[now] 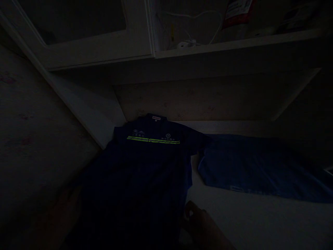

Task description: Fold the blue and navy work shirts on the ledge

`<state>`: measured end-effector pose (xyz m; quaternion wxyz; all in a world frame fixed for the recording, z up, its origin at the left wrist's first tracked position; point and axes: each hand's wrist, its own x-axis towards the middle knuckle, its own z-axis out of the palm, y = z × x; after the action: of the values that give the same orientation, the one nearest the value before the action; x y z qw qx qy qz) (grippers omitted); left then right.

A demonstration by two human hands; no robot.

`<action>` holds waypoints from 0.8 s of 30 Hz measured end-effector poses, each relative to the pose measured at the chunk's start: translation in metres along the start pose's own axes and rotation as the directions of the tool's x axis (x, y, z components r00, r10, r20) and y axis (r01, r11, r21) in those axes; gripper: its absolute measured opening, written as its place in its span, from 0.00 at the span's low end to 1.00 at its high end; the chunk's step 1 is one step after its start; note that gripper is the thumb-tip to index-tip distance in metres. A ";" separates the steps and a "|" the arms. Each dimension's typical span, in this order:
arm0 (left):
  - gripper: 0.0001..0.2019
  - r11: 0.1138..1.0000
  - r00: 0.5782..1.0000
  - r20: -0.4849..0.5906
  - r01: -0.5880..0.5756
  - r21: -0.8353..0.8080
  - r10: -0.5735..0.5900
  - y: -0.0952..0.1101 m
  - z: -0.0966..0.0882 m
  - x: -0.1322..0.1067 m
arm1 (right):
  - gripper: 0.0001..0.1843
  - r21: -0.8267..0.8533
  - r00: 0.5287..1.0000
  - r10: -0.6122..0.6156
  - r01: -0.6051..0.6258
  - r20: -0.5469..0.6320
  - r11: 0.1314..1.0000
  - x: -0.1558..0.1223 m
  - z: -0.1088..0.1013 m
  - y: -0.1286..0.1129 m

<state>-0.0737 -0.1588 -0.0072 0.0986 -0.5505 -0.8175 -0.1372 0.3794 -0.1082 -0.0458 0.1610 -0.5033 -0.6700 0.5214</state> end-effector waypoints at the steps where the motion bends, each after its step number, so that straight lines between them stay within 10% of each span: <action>1: 0.23 0.997 0.997 0.000 -0.072 -0.031 0.072 0.014 0.001 0.002 | 0.09 -0.095 0.996 -0.049 0.041 -0.078 0.995 0.003 -0.001 -0.006; 4: 0.25 0.947 0.966 -0.015 -0.256 -0.192 0.258 0.091 0.023 0.006 | 0.15 -0.362 0.928 -0.345 0.276 -0.143 0.890 0.016 0.001 -0.024; 8: 0.26 0.901 0.886 0.195 -0.384 -0.202 0.421 0.178 0.071 -0.014 | 0.29 -0.473 0.823 -0.541 0.551 0.173 0.688 0.038 0.016 -0.025; 16: 0.24 0.858 0.724 0.506 -0.509 -0.068 0.469 0.186 0.091 -0.028 | 0.33 -0.268 0.762 -0.544 0.639 0.352 0.721 0.054 0.017 0.006; 20: 0.22 0.906 0.758 0.497 -0.341 -0.251 0.422 0.222 0.072 -0.012 | 0.25 0.054 0.857 -0.452 0.454 0.248 0.890 0.043 -0.041 0.010; 24: 0.24 0.802 0.728 0.546 -0.008 -0.597 0.414 0.299 0.065 -0.003 | 0.23 0.252 0.966 -0.163 0.212 -0.199 0.944 0.045 -0.161 0.056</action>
<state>0.2037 -0.0329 -0.0351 -0.3417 -0.6604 -0.6505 -0.1551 0.5070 0.0133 -0.0427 0.3358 -0.4543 -0.6204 0.5439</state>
